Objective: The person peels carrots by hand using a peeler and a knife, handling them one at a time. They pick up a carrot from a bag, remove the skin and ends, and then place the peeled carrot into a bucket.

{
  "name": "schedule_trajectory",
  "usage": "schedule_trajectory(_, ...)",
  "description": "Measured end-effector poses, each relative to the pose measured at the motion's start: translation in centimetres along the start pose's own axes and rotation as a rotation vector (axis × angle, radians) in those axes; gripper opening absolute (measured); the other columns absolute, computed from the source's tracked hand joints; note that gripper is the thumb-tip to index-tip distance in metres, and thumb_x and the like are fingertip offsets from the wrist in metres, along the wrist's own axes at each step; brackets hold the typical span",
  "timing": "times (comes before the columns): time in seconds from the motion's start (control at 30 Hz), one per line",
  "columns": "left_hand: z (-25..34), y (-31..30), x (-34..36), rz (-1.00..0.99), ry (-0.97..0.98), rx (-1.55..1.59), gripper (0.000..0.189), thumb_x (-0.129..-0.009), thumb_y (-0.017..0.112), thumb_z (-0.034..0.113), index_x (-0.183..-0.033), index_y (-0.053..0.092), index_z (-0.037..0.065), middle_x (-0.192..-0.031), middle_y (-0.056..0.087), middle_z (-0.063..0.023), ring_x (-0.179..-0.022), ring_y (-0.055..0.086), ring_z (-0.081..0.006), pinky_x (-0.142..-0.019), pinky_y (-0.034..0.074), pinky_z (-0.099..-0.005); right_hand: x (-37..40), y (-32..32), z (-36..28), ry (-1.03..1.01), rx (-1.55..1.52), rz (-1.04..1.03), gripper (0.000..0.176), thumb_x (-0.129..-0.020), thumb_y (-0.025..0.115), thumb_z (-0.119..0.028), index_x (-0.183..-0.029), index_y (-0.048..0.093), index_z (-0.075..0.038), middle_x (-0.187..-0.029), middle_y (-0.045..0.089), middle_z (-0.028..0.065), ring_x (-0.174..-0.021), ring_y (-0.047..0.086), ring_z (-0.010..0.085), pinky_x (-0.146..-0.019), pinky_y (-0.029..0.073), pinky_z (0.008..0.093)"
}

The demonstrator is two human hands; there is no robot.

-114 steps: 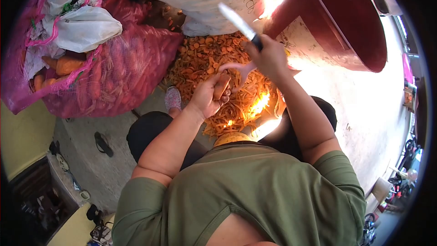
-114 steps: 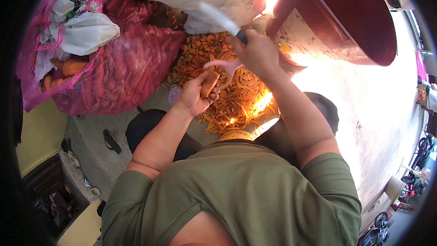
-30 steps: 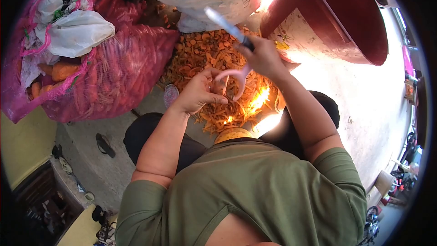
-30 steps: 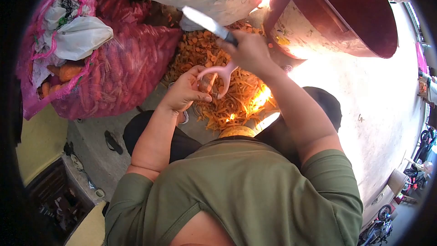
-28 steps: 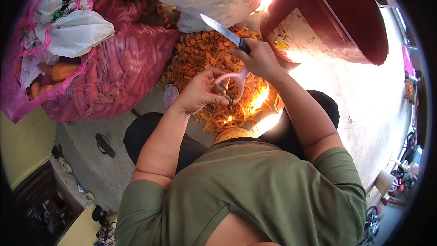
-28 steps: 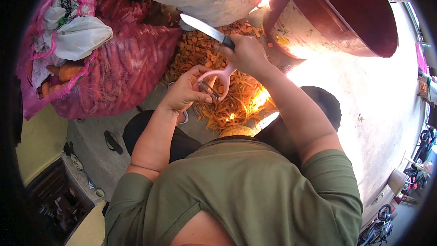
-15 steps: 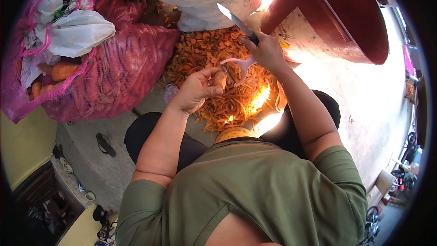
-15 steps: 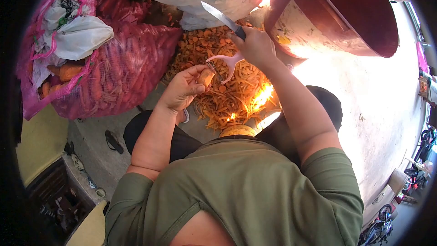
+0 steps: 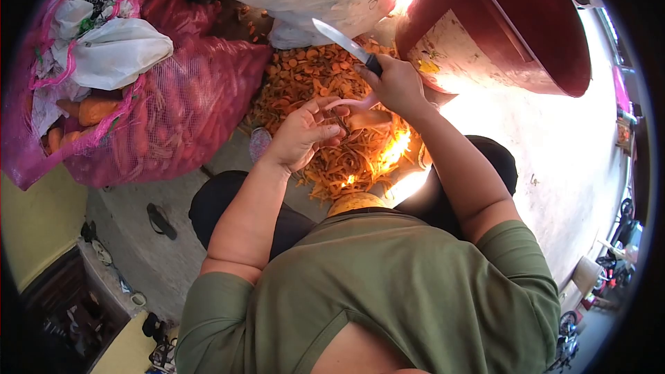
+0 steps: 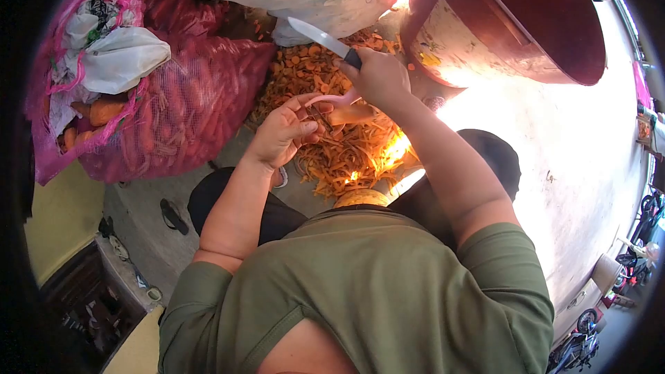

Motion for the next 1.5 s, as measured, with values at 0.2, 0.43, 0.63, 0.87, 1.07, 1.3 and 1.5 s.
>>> schedule_trajectory(0.2, -2.7, -2.0, -0.9, 0.131, -0.123, 0.204, 0.026, -0.082, 0.053, 0.006, -0.107, 0.047, 0.006, -0.098, 0.052, -0.0045, -0.082, 0.055, -0.0146, -0.070, 0.048, -0.0269, 0.3, 0.5, 0.6, 0.116, 0.074, -0.004, 0.043, -0.076, 0.056, -0.048, -0.079, 0.057, -0.005, -0.073, 0.061, 0.0144, -0.072, 0.059, 0.0309, -0.066, 0.045, 0.0412)
schedule_trajectory(0.43, -1.7, -3.7, -0.7, 0.232, -0.045, 0.102, 0.018, -0.085, 0.050, 0.010, -0.102, 0.049, 0.006, -0.096, 0.056, -0.0060, -0.079, 0.054, -0.0122, -0.070, 0.046, -0.0274, -1.7, 1.7, 4.9, 0.080, 0.033, -0.046, 0.038, -0.075, 0.059, -0.042, -0.083, 0.058, -0.005, -0.076, 0.060, 0.0171, -0.074, 0.059, 0.0312, -0.066, 0.044, 0.0410)
schedule_trajectory(0.63, -0.6, -2.6, 0.2, 0.192, -0.044, 0.067, 0.018, -0.085, 0.049, 0.013, -0.102, 0.049, 0.007, -0.096, 0.056, -0.0060, -0.080, 0.053, -0.0118, -0.071, 0.045, -0.0271, 0.2, 8.8, 15.8, 0.279, 0.281, -0.320, 0.040, -0.070, 0.064, -0.036, -0.099, 0.060, -0.008, -0.093, 0.060, 0.0158, -0.089, 0.058, 0.0303, -0.076, 0.046, 0.0387)
schedule_trajectory(0.87, 0.5, -2.9, 1.1, 0.179, -0.033, 0.132, 0.019, -0.086, 0.048, 0.015, -0.103, 0.049, 0.006, -0.097, 0.056, -0.0067, -0.080, 0.053, -0.0119, -0.070, 0.044, -0.0269, 1.7, 17.2, 26.6, 0.388, 0.486, -0.470, 0.028, -0.069, 0.058, -0.022, -0.089, 0.063, -0.005, -0.090, 0.062, 0.0165, -0.082, 0.061, 0.0300, -0.072, 0.048, 0.0371)
schedule_trajectory(1.07, 0.6, -3.5, 1.0, 0.162, -0.037, 0.234, 0.020, -0.086, 0.048, 0.016, -0.104, 0.048, 0.006, -0.099, 0.055, -0.0073, -0.081, 0.054, -0.0122, -0.070, 0.044, -0.0268, 3.3, 18.5, 27.7, 0.729, 0.297, -0.384, 0.029, -0.067, 0.062, -0.020, -0.092, 0.063, -0.005, -0.094, 0.062, 0.0142, -0.090, 0.060, 0.0284, -0.075, 0.048, 0.0355)
schedule_trajectory(1.3, -0.5, -4.8, 0.5, 0.176, -0.074, 0.245, 0.012, -0.086, 0.050, 0.017, -0.089, 0.054, 0.006, -0.099, 0.055, -0.0077, -0.084, 0.052, -0.0148, -0.073, 0.044, -0.0295, 3.4, 22.5, 29.8, 0.745, 0.236, -0.389, 0.032, -0.071, 0.060, -0.027, -0.094, 0.063, -0.005, -0.096, 0.061, 0.0149, -0.092, 0.059, 0.0273, -0.076, 0.048, 0.0354)
schedule_trajectory(1.5, -0.8, -4.8, -0.3, 0.210, -0.105, 0.210, 0.013, -0.086, 0.051, 0.016, -0.093, 0.053, 0.006, -0.097, 0.055, -0.0056, -0.084, 0.052, -0.0123, -0.073, 0.044, -0.0279, 2.8, 20.7, 27.6, 0.731, 0.229, -0.373, 0.043, -0.074, 0.055, -0.046, -0.094, 0.062, -0.008, -0.097, 0.060, 0.0151, -0.093, 0.057, 0.0297, -0.077, 0.046, 0.0387)
Point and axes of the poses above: each hand's wrist, its own x-axis away from the middle knuckle, its own y-axis out of the palm, z = x × y, the point moved 9 cm from there along -x, towards the middle knuckle
